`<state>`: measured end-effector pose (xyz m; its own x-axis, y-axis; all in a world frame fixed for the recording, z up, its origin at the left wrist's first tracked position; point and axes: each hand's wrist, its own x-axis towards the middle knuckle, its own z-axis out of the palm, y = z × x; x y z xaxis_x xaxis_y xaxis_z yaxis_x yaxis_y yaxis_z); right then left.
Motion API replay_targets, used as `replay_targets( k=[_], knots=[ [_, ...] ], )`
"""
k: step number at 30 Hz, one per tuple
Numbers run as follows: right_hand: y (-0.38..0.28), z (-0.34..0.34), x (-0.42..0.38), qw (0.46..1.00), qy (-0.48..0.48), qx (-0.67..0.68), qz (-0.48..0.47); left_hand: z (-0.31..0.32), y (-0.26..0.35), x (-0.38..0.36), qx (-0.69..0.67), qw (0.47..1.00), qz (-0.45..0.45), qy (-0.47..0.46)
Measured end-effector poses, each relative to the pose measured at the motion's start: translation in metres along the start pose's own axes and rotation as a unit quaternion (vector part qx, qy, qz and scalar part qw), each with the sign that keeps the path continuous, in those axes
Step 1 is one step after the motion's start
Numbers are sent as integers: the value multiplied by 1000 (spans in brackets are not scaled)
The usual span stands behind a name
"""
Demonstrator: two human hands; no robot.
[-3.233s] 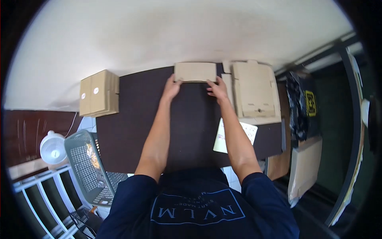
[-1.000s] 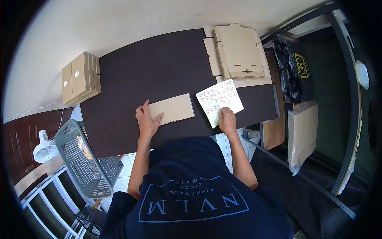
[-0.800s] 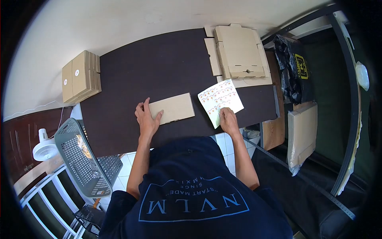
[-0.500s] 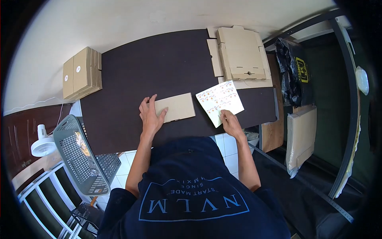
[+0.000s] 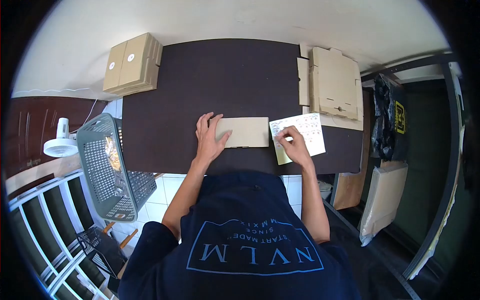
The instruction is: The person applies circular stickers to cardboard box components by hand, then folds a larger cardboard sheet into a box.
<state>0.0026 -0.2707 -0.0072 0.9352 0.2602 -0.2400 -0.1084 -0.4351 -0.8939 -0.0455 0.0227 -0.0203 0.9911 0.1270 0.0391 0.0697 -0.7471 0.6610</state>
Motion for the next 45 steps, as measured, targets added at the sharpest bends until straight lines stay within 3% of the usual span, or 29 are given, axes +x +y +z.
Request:
replay_targets(
  k=[1,4,6,9,14,24,32,39,45],
  knots=[
    [-9,14,8,999,-11,1,-32,-1,1,0,3,1000,-3,3],
    [-20,54,32,998,-60,0,-12,-5,4,1,-22,999,4,46],
    [-28,74,43,993,-109,-25,37,-8,2,0,-91,995,40,3],
    [-29,92,56,988,-141,-62,30,-9,1,-4,-77,994,75,-34],
    [-29,102,61,989,-108,-92,41,-6,-4,-10,-39,990,74,-112],
    [-25,105,65,987,-110,-117,24,-4,0,-8,3,991,88,-106],
    [-24,110,66,977,-87,-184,-68,-2,1,-8,4,991,92,-97],
    [-31,114,64,972,-66,-218,-61,1,0,-8,19,992,95,-85],
    [-36,113,60,987,-12,-161,12,0,-1,-14,36,989,124,-67]
  ],
)
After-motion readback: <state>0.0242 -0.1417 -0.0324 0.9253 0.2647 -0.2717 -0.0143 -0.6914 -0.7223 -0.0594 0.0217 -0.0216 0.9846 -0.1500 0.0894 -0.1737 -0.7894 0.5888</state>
